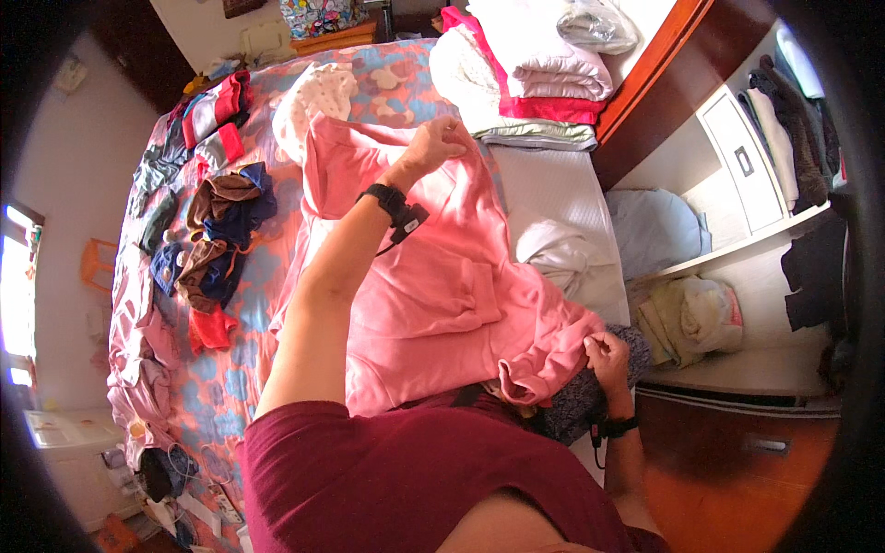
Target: The person sits on a bed and folds several garments, including a white shirt and a pink hoodie, by hand. They smooth and align each item before folding it into a compact shape and placing it on the bed.
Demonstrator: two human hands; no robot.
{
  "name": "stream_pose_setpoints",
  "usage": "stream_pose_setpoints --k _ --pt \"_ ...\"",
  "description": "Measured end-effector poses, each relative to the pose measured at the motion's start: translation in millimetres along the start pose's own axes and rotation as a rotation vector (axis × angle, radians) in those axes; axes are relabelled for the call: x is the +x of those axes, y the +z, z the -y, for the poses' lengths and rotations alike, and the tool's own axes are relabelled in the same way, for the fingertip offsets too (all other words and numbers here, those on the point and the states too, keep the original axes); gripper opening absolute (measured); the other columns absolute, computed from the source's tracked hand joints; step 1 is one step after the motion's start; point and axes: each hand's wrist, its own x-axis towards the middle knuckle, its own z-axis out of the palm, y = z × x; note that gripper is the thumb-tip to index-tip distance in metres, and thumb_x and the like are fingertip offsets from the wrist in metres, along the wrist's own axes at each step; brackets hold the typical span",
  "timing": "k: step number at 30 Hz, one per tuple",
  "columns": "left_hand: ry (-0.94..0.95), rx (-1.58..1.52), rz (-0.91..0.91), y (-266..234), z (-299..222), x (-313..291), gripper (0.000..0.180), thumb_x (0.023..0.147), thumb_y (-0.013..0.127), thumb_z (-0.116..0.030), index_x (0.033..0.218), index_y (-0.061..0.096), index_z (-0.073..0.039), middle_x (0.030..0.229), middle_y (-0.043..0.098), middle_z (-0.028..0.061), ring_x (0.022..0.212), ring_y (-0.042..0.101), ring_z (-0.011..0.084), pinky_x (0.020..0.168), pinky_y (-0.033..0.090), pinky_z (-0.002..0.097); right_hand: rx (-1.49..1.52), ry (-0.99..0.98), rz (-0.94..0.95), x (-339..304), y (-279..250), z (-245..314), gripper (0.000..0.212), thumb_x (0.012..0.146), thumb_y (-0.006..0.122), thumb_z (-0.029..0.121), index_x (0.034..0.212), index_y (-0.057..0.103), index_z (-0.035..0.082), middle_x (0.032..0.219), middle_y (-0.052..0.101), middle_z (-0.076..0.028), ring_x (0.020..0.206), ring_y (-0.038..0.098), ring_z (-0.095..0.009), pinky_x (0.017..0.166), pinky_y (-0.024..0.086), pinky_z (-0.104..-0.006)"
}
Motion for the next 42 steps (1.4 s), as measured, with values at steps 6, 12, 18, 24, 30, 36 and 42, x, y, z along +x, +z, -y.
stream_pose_setpoints --k 6,12,18,24,30,36,42 --pt "0.303 0.478 -0.195 13 -53 -17 0.028 0.077 0.067 0.001 0.104 0.058 0.001 0.093 0.072 0.0184 0.089 0.072 0.0296 0.078 0.057 0.0361 0.024 -0.307 -0.023 53 21 71 0.012 0.093 0.067 0.011 0.093 0.067 -0.001 0.077 0.064 -0.001 0.066 0.058 -0.009 0.062 0.047 -0.0238" --pt "0.204 0.314 -0.052 52 -91 -55 0.03 0.081 0.069 0.0 0.107 0.055 0.001 0.096 0.07 0.0139 0.095 0.071 0.0209 0.082 0.057 0.0339 -0.029 -0.586 -0.12 118 89 148 0.036 0.088 0.074 0.016 0.116 0.063 -0.002 0.111 0.067 -0.014 0.103 0.064 -0.024 0.089 0.051 -0.0357" --pt "0.145 0.224 0.038 78 -91 -77 0.024 0.084 0.065 -0.002 0.104 0.052 0.0 0.086 0.069 0.016 0.081 0.07 0.0262 0.074 0.054 0.0368 0.101 -0.565 -0.103 167 151 161 0.046 0.089 0.074 0.021 0.127 0.059 -0.002 0.117 0.066 -0.018 0.109 0.064 -0.028 0.094 0.05 -0.0387" --pt "0.3 0.32 0.043 90 -65 -96 0.031 0.085 0.064 -0.002 0.114 0.053 -0.002 0.09 0.07 0.0166 0.088 0.071 0.0292 0.077 0.054 0.0402 0.361 -0.285 0.082 169 167 128 0.027 0.098 0.06 0.017 0.117 0.062 -0.002 0.102 0.069 -0.009 0.087 0.061 -0.015 0.078 0.051 -0.031" --pt "0.095 0.045 0.17 86 -72 -129 0.041 0.087 0.063 0.002 0.127 0.054 -0.002 0.102 0.07 0.0116 0.1 0.068 0.02 0.086 0.055 0.0346 0.3 -0.38 0.117 125 156 142 0.027 0.096 0.069 0.018 0.115 0.062 -0.001 0.098 0.064 -0.001 0.088 0.057 -0.01 0.078 0.052 -0.0272" --pt "0.193 -0.044 -0.126 89 -102 -186 0.04 0.087 0.061 0.006 0.126 0.054 0.002 0.093 0.069 0.0115 0.084 0.069 0.0168 0.076 0.056 0.0305 0.141 -0.468 -0.111 68 138 180 0.026 0.09 0.074 0.01 0.112 0.064 0.0 0.093 0.067 -0.004 0.085 0.061 -0.013 0.074 0.051 -0.0274" --pt "0.239 0.222 -0.047 110 -98 -192 0.059 0.081 0.063 0.006 0.137 0.049 -0.001 0.103 0.067 0.0207 0.097 0.067 0.0372 0.08 0.055 0.0404 0.507 -0.214 0.185 68 143 171 0.027 0.093 0.073 0.02 0.106 0.062 -0.001 0.094 0.069 -0.005 0.086 0.064 -0.014 0.077 0.051 -0.0272"
